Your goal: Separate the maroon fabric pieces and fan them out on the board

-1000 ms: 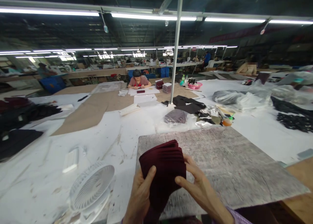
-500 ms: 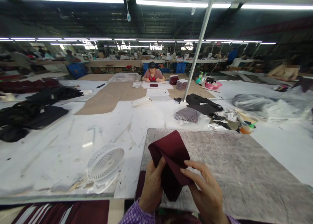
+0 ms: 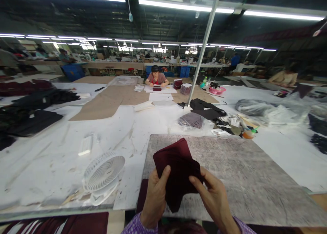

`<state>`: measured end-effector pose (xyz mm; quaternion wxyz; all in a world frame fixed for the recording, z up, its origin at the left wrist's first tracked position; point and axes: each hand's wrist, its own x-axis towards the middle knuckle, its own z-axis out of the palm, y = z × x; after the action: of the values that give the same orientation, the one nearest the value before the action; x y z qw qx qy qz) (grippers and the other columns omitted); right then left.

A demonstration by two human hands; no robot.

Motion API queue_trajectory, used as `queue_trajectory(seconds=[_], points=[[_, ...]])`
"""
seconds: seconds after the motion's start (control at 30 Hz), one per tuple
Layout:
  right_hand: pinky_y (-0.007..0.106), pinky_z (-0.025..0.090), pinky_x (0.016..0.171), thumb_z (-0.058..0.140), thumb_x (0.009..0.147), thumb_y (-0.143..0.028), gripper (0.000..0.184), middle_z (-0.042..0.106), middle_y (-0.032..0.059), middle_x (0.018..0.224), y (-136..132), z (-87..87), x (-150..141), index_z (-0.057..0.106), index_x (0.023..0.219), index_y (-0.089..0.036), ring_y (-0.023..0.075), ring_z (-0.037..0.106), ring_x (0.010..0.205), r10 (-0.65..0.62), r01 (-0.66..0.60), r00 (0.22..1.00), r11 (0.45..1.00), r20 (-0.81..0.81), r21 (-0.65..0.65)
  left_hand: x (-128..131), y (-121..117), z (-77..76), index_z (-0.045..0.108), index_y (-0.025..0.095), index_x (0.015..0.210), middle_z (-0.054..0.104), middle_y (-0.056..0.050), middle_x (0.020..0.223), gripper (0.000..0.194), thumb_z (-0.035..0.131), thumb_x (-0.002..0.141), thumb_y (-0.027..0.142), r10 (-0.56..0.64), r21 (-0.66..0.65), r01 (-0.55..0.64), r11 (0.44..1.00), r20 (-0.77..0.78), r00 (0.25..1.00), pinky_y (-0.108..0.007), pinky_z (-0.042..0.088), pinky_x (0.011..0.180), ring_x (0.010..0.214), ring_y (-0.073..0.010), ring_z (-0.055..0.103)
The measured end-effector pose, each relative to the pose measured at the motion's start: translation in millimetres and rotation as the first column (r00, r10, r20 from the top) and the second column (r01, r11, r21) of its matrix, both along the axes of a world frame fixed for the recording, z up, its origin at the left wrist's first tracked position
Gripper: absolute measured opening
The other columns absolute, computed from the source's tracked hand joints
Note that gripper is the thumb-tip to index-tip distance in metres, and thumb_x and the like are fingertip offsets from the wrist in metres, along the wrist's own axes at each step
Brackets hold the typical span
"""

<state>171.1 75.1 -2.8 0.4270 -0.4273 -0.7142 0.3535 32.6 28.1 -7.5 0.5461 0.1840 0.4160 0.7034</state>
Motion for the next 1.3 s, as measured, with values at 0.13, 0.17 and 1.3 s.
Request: queue_trajectory(seconds=[0.13, 0.17, 1.3], points=[[0.026, 0.051, 0.062, 0.051, 0.085, -0.042, 0.028, 0.068, 0.0034, 0.076, 5.4, 14.5, 6.0, 0.065, 0.094, -0.02, 0.0176, 0.062, 0.068, 0.103, -0.103, 0.995, 0.995, -0.015, -0.008, -2.0, -1.6, -6.4, 0.064, 0.014, 0.104, 0.071, -0.007, 0.094, 0.029, 0.057, 0.083, 0.033, -0.023, -0.002, 0.023, 1.0, -0.13, 0.991, -0.031, 0.049, 0.078, 0.091, -0.0226, 0.063], [0.026, 0.052, 0.063, 0.048, 0.087, -0.043, 0.03, 0.069, 0.0043, 0.079, 7.0, 20.1, 6.8, 0.065, 0.096, -0.02, 0.0175, 0.063, 0.07, 0.126, -0.126, 0.992, 0.992, -0.023, -0.028, -2.7, -2.2, -8.3, 0.064, 0.014, 0.104, 0.071, -0.007, 0.093, 0.029, 0.057, 0.083, 0.033, -0.032, -0.001, 0.033, 0.999, -0.159, 0.987, -0.031, 0.049, 0.077, 0.09, -0.0225, 0.063], [0.022, 0.042, 0.05, 0.06, 0.08, -0.028, 0.019, 0.062, 0.0, 0.057, 24.5, 30.3, -5.7, 0.065, 0.065, -0.017, 0.0112, 0.054, 0.051, 0.221, -0.215, 0.974, 0.971, 0.047, -0.109, -20.3, -1.6, -19.4, 0.066, 0.013, 0.102, 0.072, -0.009, 0.091, 0.038, 0.063, 0.076, 0.04, -0.021, -0.079, -0.002, 0.997, -0.285, 0.958, -0.031, 0.05, 0.072, 0.081, -0.0231, 0.064]])
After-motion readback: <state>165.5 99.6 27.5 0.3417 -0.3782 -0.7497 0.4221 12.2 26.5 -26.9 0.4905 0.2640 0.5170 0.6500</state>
